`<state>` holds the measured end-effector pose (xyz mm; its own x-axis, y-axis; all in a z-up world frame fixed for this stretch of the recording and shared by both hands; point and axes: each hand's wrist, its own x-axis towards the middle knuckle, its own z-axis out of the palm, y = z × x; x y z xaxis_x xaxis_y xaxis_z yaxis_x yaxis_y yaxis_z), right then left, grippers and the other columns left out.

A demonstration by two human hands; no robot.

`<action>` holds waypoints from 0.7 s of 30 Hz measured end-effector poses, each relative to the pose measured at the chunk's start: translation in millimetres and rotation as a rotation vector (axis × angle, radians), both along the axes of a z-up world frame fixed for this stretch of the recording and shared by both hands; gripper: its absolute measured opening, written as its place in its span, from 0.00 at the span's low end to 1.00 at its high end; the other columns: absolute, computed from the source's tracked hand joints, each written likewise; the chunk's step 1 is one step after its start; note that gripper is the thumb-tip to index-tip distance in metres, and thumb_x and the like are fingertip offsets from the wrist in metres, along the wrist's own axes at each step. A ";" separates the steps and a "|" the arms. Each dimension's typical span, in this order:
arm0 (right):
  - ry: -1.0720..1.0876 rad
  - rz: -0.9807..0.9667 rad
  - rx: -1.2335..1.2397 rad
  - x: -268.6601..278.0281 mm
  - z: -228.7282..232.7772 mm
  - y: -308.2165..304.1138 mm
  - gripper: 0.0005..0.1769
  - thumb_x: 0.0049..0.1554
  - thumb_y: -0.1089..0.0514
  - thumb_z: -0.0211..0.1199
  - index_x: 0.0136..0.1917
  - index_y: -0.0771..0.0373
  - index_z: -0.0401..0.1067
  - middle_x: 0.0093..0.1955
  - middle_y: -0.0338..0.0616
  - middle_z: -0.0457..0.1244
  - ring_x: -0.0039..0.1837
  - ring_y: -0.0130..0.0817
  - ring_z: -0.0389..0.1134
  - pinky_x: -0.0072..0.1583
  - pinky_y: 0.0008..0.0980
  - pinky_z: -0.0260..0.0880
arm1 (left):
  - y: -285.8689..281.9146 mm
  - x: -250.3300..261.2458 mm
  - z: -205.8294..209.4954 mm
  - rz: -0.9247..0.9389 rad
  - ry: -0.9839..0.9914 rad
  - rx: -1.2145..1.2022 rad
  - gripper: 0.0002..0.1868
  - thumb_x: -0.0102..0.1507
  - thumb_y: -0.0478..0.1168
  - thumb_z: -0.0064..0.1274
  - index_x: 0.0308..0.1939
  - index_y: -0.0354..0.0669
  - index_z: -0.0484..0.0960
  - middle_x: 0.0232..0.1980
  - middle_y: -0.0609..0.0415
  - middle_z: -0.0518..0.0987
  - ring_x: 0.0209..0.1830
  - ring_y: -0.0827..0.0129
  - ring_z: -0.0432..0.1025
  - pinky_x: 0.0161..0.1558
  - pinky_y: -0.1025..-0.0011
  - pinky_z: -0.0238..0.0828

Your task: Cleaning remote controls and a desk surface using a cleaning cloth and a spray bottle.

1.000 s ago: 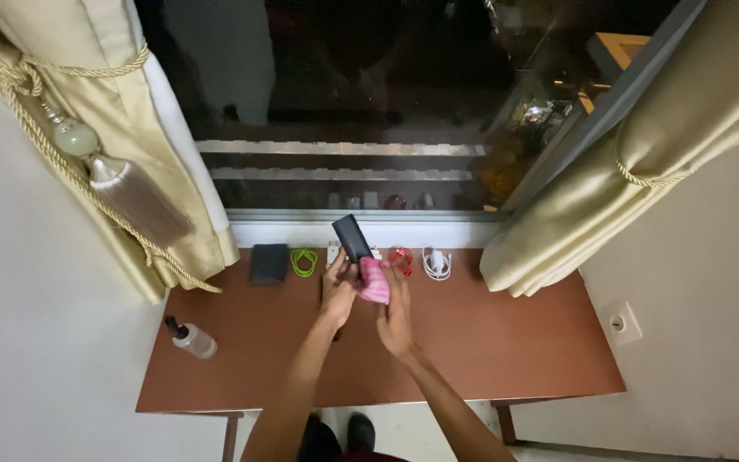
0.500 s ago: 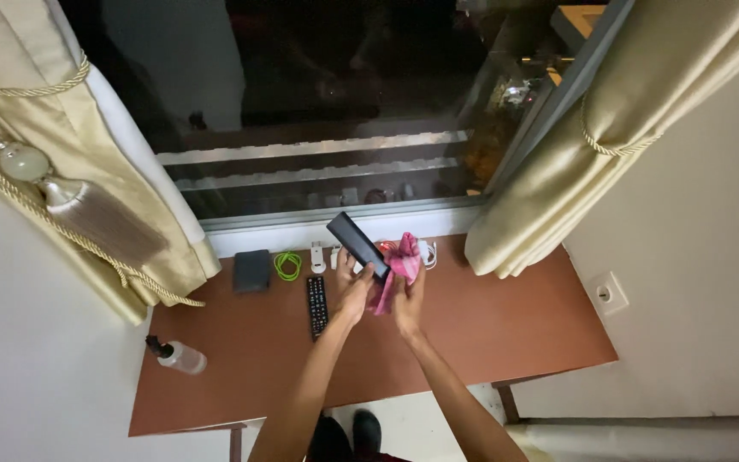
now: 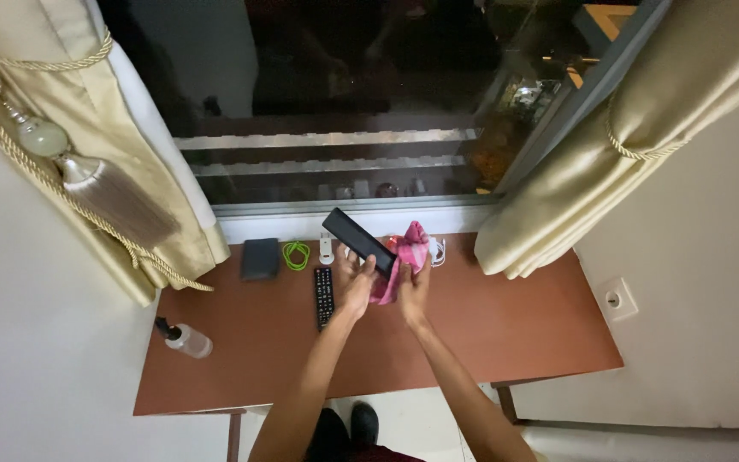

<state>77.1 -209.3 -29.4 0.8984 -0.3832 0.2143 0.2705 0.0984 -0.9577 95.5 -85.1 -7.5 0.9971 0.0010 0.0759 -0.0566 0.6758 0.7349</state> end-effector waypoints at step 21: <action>-0.234 0.205 -0.777 -13.8 82.7 2.8 0.44 0.50 0.81 0.46 0.77 0.56 0.61 0.79 0.55 0.56 0.82 0.56 0.52 0.78 0.60 0.50 | 32.7 -7.8 82.4 -0.201 0.268 0.471 0.53 0.62 0.25 0.55 0.78 0.73 0.40 0.71 0.54 0.63 0.67 0.63 0.65 0.58 0.51 0.79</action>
<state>63.3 -206.4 53.3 0.8334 0.1166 0.5402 0.5197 -0.4976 -0.6944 87.8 -52.4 74.9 0.9588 -0.1628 -0.2327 0.2683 0.2503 0.9303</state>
